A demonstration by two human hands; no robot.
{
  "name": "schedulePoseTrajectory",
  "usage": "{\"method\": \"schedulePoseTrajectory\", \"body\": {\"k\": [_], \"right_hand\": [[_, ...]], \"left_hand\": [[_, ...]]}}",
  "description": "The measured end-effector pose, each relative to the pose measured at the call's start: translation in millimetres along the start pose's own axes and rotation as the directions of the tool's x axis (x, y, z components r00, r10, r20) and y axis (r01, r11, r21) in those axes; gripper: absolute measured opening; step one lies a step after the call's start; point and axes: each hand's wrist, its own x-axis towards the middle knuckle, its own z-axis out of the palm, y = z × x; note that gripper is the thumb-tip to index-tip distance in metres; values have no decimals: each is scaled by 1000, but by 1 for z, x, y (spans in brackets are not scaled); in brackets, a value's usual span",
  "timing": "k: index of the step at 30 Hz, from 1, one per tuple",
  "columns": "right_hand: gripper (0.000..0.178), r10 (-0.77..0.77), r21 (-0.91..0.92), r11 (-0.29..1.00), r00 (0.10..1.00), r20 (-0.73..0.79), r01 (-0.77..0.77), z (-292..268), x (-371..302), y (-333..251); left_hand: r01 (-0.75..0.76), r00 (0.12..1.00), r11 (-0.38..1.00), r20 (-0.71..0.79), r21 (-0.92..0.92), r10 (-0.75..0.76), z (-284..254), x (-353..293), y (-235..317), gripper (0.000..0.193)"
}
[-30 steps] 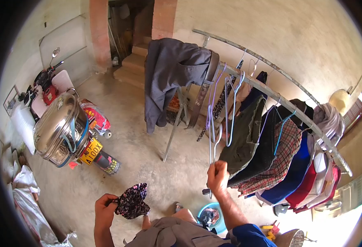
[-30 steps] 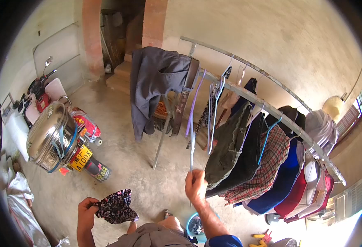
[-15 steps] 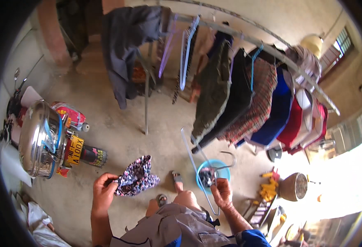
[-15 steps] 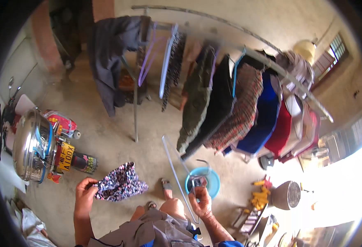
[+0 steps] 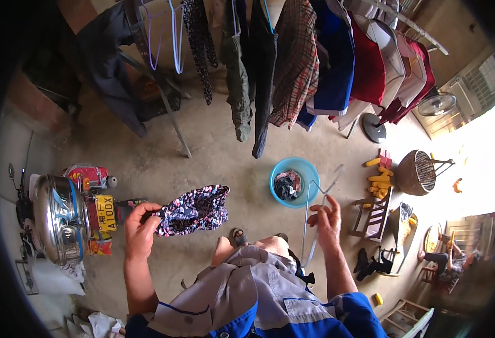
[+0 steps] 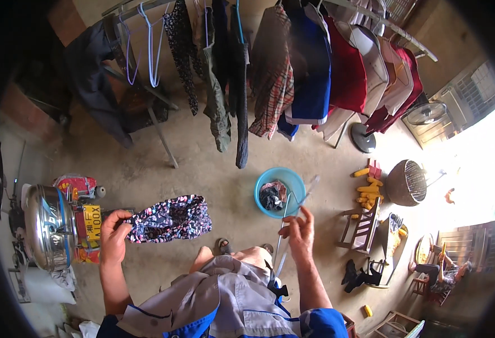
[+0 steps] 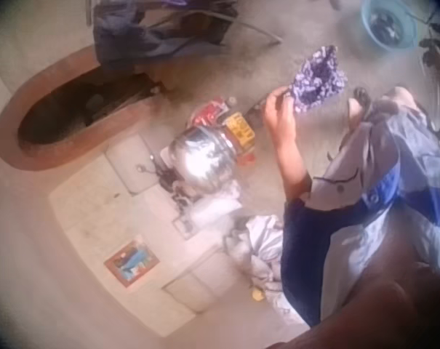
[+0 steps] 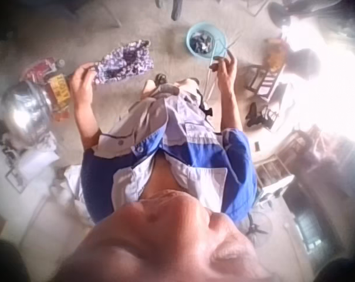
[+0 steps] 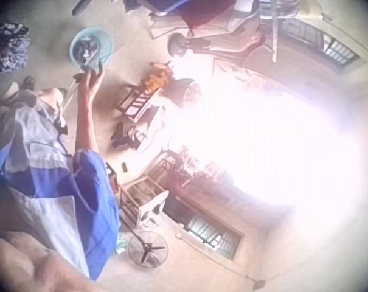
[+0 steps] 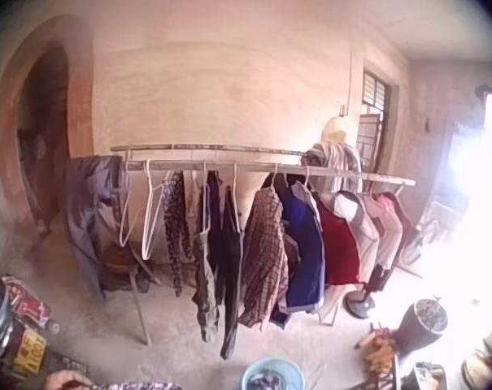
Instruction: The person takes clothes from a basin, places them onto hangers, and hangs them on a drying rack.
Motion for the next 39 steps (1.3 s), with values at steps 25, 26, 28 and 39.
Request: {"method": "schedulePoseTrajectory", "body": {"k": [25, 26, 28, 39], "right_hand": [[25, -338, 96, 931, 931, -135, 352, -205, 4, -121], [25, -346, -105, 937, 930, -123, 335, -214, 4, -117], [22, -359, -552, 792, 930, -73, 262, -223, -2, -110], [8, -556, -734, 556, 831, 22, 391, -256, -3, -109]], "left_hand": [[-39, 981, 999, 193, 32, 32, 192, -54, 28, 19], [-36, 976, 999, 217, 24, 30, 199, -56, 30, 19], [-38, 978, 998, 208, 46, 28, 211, -61, 34, 19], [22, 944, 992, 323, 123, -61, 246, -62, 56, 18]]}}
